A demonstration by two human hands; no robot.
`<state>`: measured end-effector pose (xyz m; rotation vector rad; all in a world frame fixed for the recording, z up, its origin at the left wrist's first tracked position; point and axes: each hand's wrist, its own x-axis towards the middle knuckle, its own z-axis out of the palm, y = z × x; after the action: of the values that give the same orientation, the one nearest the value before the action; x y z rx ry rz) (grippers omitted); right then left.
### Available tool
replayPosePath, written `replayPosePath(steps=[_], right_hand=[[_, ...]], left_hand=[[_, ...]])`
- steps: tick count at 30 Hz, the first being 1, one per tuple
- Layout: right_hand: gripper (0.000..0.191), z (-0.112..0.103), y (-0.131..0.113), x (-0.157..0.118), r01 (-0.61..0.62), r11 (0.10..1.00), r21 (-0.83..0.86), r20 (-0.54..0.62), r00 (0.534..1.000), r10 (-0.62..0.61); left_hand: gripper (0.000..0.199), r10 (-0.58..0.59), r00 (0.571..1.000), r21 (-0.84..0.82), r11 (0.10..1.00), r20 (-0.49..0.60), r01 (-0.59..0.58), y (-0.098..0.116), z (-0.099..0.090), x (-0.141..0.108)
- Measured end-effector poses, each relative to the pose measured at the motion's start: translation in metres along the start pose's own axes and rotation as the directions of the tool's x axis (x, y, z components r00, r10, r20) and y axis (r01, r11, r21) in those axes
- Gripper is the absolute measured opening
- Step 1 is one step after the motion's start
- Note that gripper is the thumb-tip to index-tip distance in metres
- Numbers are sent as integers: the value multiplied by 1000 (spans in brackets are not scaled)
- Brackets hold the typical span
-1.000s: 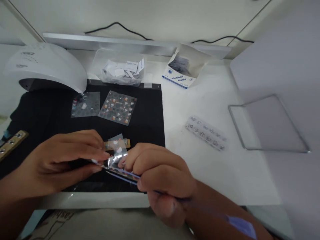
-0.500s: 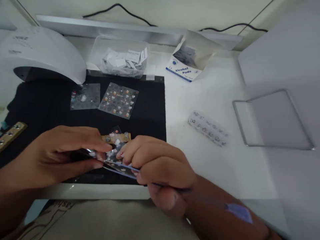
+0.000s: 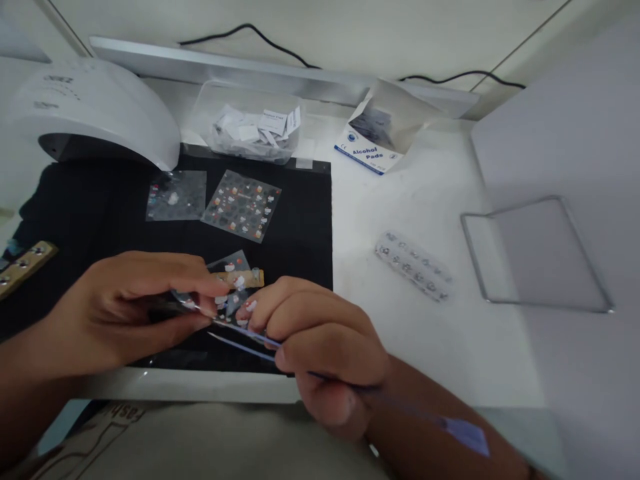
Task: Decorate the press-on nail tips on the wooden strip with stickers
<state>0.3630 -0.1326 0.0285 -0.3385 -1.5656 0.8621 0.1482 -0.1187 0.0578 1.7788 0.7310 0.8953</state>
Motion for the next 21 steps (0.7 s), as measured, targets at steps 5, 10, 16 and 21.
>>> replayPosePath(steps=[5,10,16,21], right_hand=[[32,1,0,0,-16,1000,6,-24,1000,16],[31,1,-2,-1,-28,998,51,-34,999,30],[31,4,-1,-1,-64,995,70,-45,997,68],[31,7,1,-2,-22,998,67,-61,998,26]], left_hand=[[32,25,1000,91,995,18,-26,0,1,-1],[24,-16,1000,85,996,21,14,1,0,-4],[19,-183,982,-26,983,44,184,4,-2,-3],[13,-453,886,-217,859,101,464,7,-4,0]])
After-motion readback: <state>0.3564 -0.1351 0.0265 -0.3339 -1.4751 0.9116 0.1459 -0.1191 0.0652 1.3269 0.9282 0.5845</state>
